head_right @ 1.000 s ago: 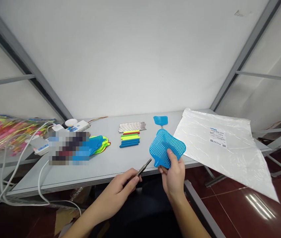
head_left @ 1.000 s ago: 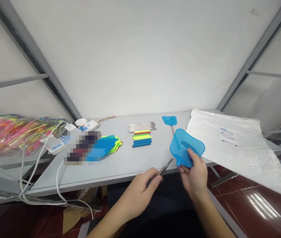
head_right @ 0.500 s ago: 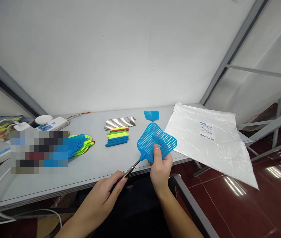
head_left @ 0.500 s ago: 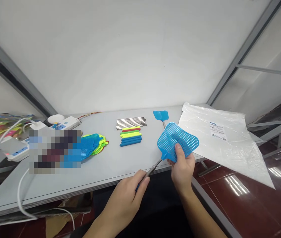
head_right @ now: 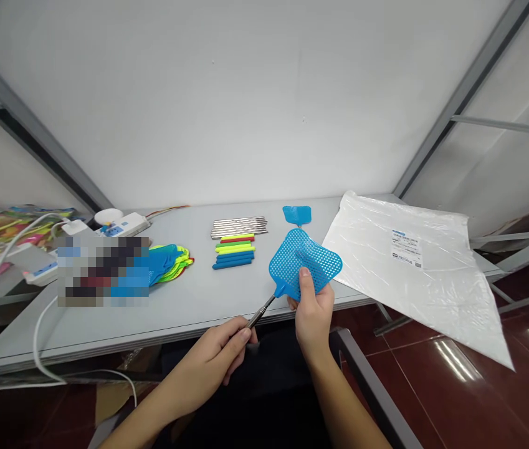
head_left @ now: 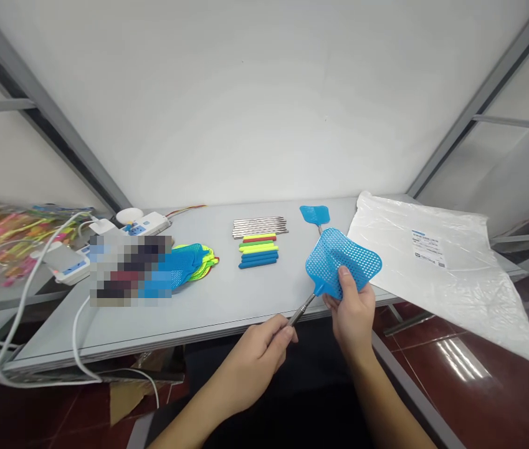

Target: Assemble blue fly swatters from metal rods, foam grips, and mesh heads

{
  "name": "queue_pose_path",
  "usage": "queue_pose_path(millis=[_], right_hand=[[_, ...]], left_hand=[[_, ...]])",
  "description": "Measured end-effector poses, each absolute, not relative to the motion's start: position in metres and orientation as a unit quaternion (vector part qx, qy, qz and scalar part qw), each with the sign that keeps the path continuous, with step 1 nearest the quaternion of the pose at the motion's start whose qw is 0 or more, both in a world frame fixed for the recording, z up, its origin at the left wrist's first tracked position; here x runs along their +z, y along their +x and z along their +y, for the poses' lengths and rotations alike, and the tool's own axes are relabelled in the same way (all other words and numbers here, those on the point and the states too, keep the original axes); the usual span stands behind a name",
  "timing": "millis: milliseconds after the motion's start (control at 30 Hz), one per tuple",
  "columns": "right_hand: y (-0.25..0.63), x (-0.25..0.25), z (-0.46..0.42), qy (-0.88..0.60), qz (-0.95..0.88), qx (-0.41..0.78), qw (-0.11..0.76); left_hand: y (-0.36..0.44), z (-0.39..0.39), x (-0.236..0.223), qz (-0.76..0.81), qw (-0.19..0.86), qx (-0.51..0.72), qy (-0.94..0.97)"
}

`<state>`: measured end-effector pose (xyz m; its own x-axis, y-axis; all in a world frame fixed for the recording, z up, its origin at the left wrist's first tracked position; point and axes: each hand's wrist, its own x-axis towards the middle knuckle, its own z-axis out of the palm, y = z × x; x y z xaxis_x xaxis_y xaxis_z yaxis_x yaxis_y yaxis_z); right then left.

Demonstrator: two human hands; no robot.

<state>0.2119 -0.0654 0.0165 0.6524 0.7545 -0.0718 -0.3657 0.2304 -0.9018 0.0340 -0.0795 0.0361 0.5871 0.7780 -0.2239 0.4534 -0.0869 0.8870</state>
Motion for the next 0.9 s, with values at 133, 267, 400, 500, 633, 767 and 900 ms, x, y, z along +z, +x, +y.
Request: queue_pose_path(millis=[133, 267, 400, 500, 633, 767, 900], right_hand=[[0.212, 0.017, -0.066, -0.516, -0.21, 0.363, 0.747], [0.212, 0.018, -0.067, -0.525, -0.206, 0.357, 0.745], [0.211, 0.019, -0.066, -0.519, -0.206, 0.36, 0.747], [0.21, 0.02, -0.065, -0.509, -0.218, 0.364, 0.749], [0.209, 0.023, -0.062, -0.492, -0.238, 0.37, 0.751], [0.207, 0.027, -0.059, -0.476, -0.258, 0.369, 0.755], [0.204, 0.028, -0.058, -0.471, -0.273, 0.365, 0.755]], left_hand=[[0.033, -0.079, 0.036, 0.436, 0.452, 0.175, 0.758], [0.034, -0.081, 0.032, 0.441, 0.401, 0.177, 0.783], [0.034, -0.083, 0.033, 0.437, 0.415, 0.19, 0.775], [0.034, -0.083, 0.034, 0.424, 0.488, 0.196, 0.737], [0.034, -0.082, 0.033, 0.405, 0.577, 0.208, 0.678], [0.034, -0.08, 0.035, 0.417, 0.546, 0.225, 0.691], [0.032, -0.08, 0.037, 0.428, 0.51, 0.234, 0.709]])
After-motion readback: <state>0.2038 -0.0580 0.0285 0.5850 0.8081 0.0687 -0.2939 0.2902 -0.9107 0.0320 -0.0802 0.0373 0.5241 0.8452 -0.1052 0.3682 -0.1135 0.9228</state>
